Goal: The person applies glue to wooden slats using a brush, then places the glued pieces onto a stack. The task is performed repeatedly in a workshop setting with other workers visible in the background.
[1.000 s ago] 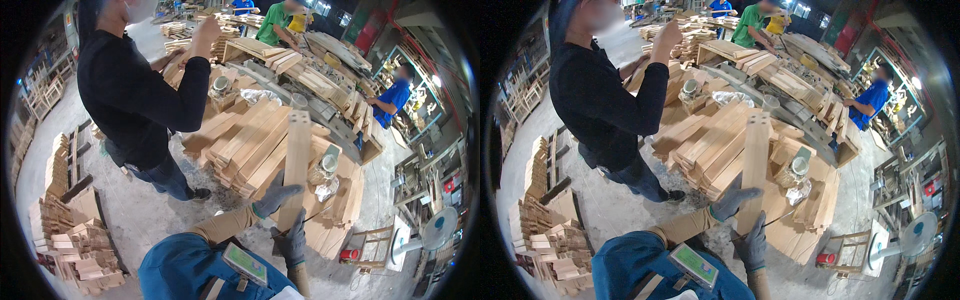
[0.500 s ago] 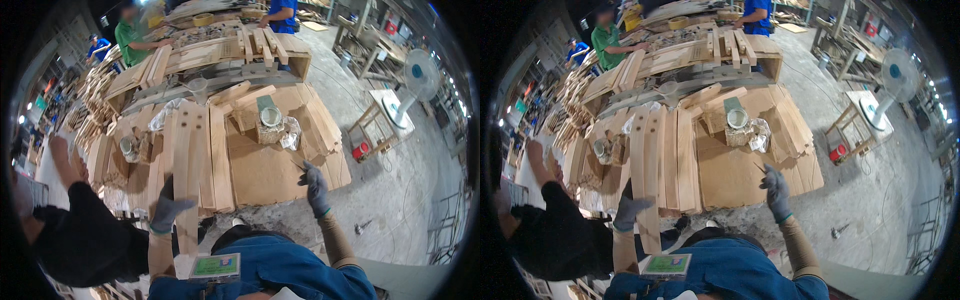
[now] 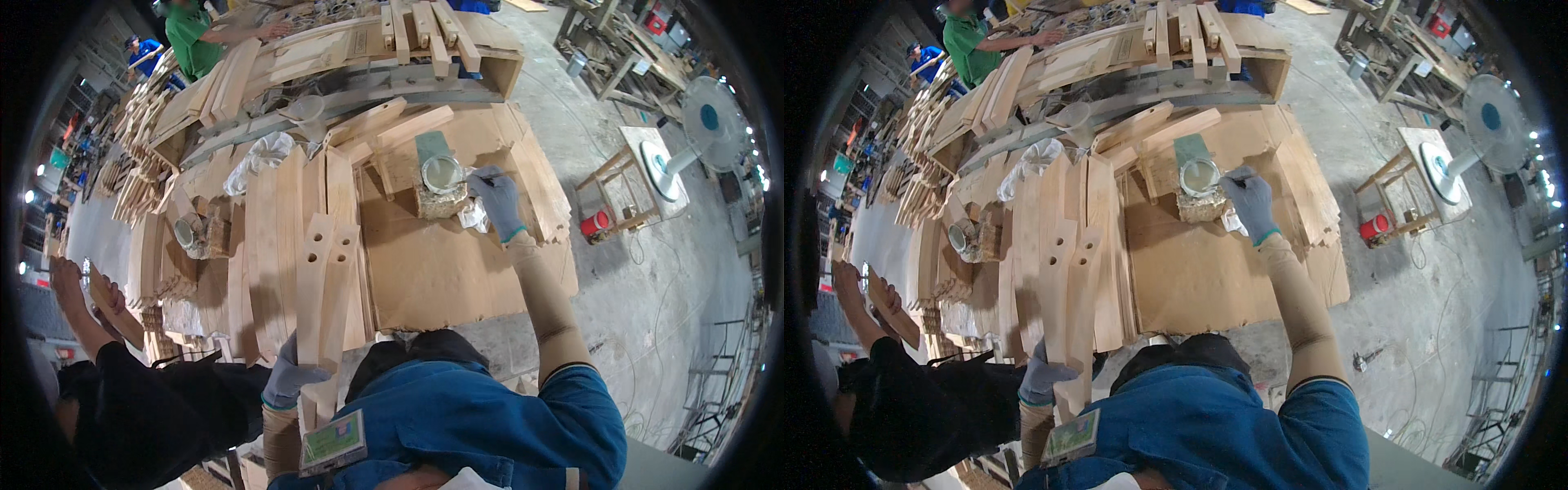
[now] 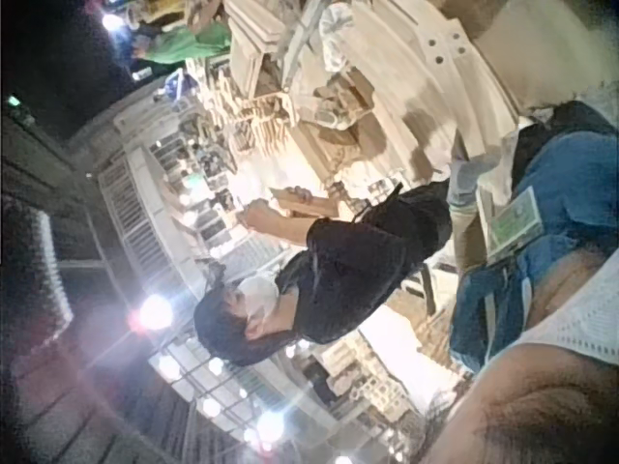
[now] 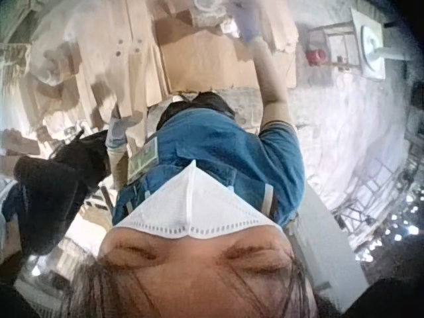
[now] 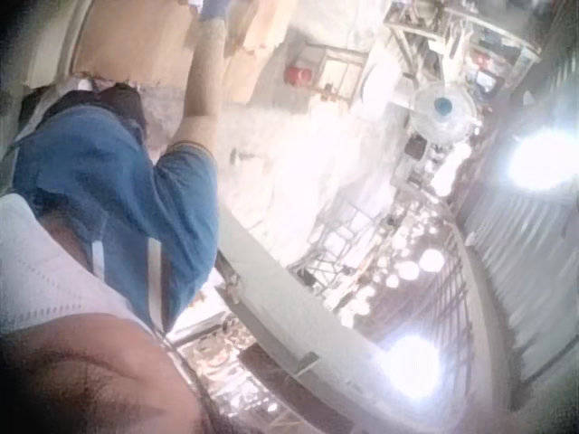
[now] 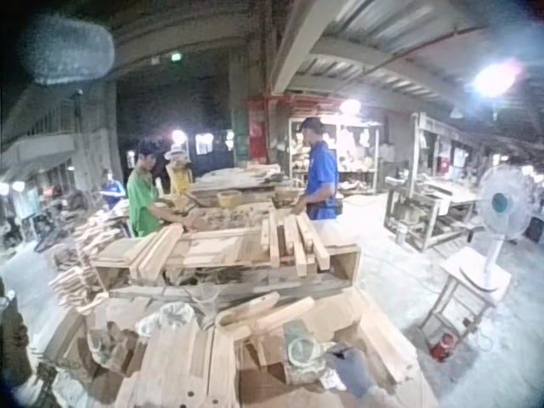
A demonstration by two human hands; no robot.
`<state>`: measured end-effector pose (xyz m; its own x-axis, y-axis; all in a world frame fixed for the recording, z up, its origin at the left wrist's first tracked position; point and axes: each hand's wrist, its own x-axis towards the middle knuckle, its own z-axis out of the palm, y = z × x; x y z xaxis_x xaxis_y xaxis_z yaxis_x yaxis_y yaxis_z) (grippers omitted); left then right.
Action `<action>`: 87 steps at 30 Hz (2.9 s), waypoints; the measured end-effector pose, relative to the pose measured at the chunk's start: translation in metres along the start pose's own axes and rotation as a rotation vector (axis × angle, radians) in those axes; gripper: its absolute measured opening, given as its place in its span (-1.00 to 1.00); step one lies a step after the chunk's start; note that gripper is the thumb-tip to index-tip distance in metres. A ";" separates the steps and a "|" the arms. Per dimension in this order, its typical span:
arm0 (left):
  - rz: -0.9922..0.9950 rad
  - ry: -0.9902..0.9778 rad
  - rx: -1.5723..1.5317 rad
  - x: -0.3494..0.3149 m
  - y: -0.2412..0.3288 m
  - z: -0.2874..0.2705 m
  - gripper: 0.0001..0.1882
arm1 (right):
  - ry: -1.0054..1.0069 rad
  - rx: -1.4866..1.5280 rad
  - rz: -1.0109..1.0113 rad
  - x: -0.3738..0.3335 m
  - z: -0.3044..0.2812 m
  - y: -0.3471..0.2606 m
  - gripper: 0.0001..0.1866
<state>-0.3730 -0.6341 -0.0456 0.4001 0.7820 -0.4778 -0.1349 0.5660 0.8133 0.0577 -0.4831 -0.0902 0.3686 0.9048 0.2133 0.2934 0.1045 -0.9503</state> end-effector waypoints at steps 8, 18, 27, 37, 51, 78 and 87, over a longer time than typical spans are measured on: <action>-0.048 0.179 -0.051 0.004 -0.023 0.046 -0.17 | -0.088 0.065 -0.125 0.032 0.013 0.060 -0.89; -0.093 0.220 0.064 0.016 -0.043 0.060 -0.19 | 0.145 0.866 0.220 0.019 0.025 0.079 -0.92; -0.012 0.228 0.051 0.034 -0.024 0.079 -0.14 | 0.111 1.242 0.478 0.017 0.013 0.088 -0.89; 0.016 0.086 0.014 0.049 -0.003 0.084 -0.06 | 0.128 1.011 0.260 0.010 0.004 0.005 -0.87; 0.059 -0.063 -0.046 0.016 0.021 0.075 -0.05 | -0.171 0.895 0.068 -0.074 0.028 -0.127 -0.86; 0.104 -0.045 -0.002 0.003 0.021 0.038 -0.05 | -0.317 0.969 0.139 -0.104 0.050 -0.171 -0.94; 0.070 -0.088 0.012 -0.004 0.028 0.035 -0.07 | -0.720 -0.143 -0.436 -0.038 0.051 -0.260 -0.69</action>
<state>-0.3462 -0.6304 -0.0098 0.4685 0.7932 -0.3891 -0.1542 0.5070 0.8480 -0.0778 -0.5240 0.1373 -0.4399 0.8425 0.3109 0.4051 0.4951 -0.7686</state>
